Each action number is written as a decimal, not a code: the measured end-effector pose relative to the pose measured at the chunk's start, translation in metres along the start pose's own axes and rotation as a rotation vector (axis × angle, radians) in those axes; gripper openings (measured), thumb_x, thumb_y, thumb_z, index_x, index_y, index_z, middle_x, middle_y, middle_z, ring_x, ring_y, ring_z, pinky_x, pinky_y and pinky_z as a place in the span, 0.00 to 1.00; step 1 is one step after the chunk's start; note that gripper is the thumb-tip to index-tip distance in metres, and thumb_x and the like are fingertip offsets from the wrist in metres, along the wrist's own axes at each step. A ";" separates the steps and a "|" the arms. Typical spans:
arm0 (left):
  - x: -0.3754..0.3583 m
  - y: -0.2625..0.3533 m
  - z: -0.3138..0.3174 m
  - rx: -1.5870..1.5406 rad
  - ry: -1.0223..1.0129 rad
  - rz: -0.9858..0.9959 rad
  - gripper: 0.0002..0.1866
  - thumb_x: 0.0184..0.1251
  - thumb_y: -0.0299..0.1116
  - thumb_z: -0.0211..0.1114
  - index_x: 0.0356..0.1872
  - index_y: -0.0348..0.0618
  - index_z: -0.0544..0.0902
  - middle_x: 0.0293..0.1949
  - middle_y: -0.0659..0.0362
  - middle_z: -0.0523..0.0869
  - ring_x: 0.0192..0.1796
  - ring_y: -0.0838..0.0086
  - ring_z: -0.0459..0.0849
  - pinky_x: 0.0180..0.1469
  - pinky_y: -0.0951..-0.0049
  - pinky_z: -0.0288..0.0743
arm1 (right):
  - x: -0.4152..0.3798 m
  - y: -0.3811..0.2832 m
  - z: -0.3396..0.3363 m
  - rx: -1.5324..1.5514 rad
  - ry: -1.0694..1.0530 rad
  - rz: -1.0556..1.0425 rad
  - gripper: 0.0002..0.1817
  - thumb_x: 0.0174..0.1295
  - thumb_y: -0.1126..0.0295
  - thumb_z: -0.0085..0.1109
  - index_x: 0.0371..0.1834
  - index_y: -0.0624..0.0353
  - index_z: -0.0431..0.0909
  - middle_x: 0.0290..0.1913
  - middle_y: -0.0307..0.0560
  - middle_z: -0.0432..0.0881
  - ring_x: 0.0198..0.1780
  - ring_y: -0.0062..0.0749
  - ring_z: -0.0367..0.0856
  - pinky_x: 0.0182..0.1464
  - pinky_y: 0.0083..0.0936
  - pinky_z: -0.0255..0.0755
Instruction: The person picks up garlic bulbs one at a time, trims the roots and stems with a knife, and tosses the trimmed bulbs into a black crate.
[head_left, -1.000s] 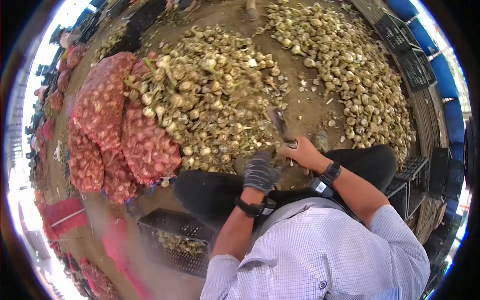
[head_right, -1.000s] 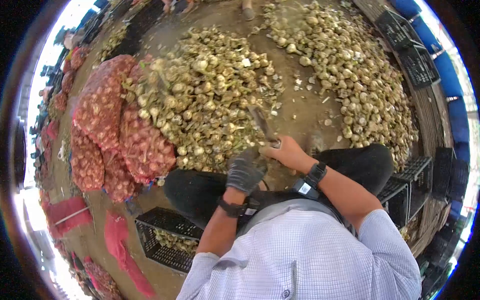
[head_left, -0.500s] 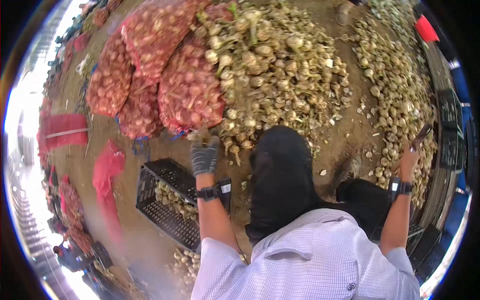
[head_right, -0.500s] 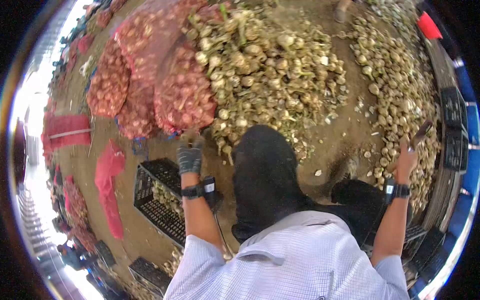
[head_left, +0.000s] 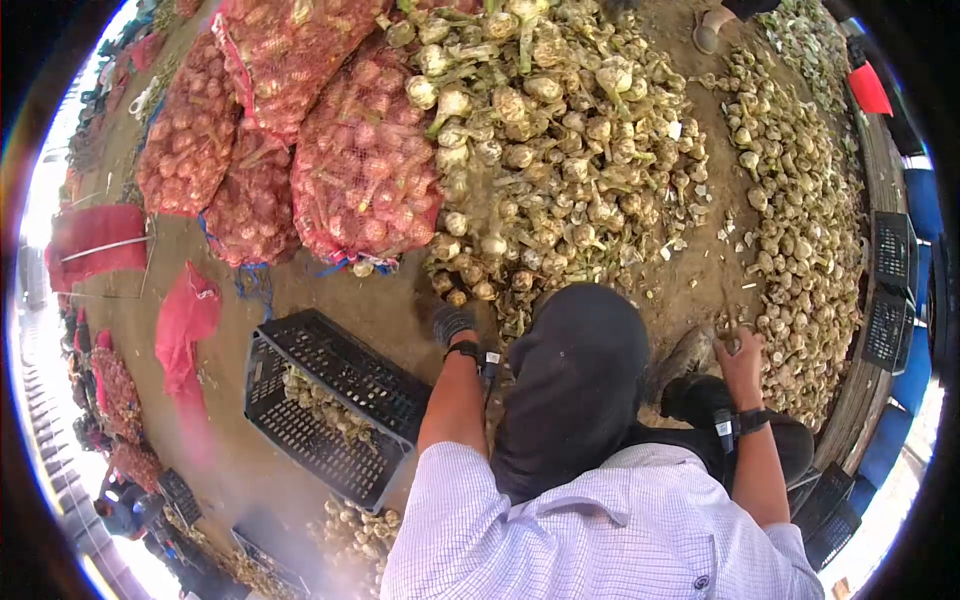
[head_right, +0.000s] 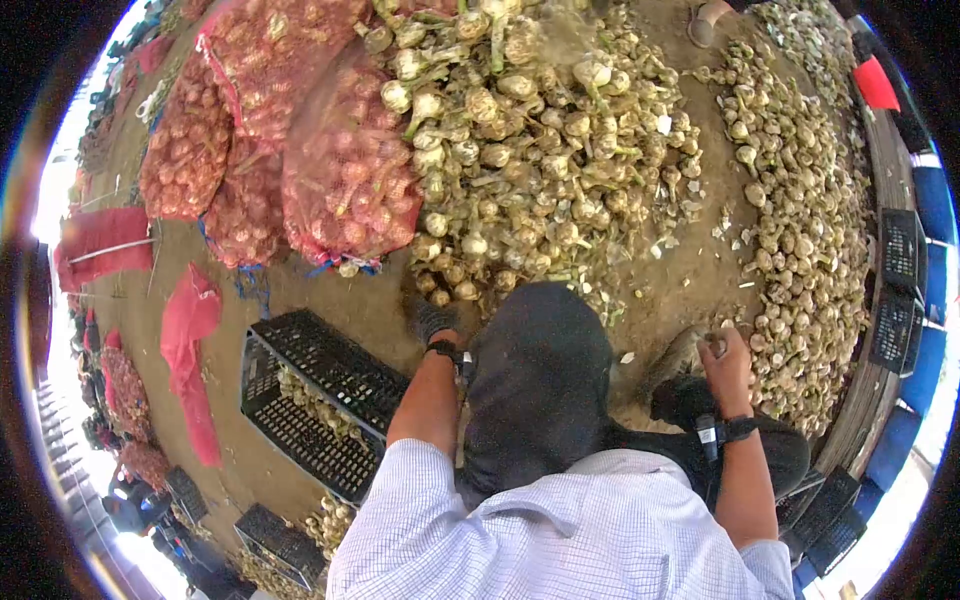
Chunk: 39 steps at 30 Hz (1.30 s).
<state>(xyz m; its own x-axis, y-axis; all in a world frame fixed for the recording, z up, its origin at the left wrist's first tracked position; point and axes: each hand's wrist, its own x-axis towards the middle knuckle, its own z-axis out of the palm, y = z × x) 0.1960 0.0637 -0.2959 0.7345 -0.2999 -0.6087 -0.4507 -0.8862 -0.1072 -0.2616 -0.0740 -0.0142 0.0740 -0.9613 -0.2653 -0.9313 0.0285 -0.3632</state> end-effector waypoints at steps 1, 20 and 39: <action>0.007 0.002 -0.001 -0.009 0.000 0.003 0.32 0.65 0.49 0.62 0.65 0.40 0.70 0.63 0.49 0.74 0.61 0.59 0.75 0.58 0.60 0.74 | 0.000 0.003 0.006 0.103 -0.020 -0.015 0.15 0.54 0.68 0.69 0.40 0.64 0.77 0.36 0.57 0.81 0.38 0.54 0.80 0.41 0.39 0.73; -0.208 0.049 -0.311 -1.251 -0.169 1.166 0.23 0.63 0.37 0.66 0.57 0.41 0.76 0.42 0.60 0.83 0.42 0.78 0.81 0.43 0.75 0.79 | -0.019 -0.111 -0.059 0.456 -0.033 -0.239 0.11 0.52 0.66 0.63 0.31 0.64 0.78 0.26 0.60 0.77 0.30 0.57 0.75 0.34 0.39 0.70; -0.354 0.113 -0.220 -0.493 -0.173 1.426 0.15 0.52 0.35 0.73 0.39 0.39 0.85 0.35 0.53 0.88 0.37 0.64 0.87 0.40 0.68 0.79 | -0.090 -0.087 -0.069 0.374 0.179 -0.460 0.18 0.39 0.66 0.71 0.30 0.61 0.73 0.29 0.56 0.75 0.34 0.58 0.76 0.36 0.44 0.71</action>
<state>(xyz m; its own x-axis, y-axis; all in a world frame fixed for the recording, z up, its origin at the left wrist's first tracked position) -0.0038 -0.0080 0.0806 -0.2382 -0.9694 -0.0591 -0.4760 0.0635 0.8772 -0.2123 -0.0086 0.1031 0.3472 -0.9279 0.1357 -0.6277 -0.3374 -0.7015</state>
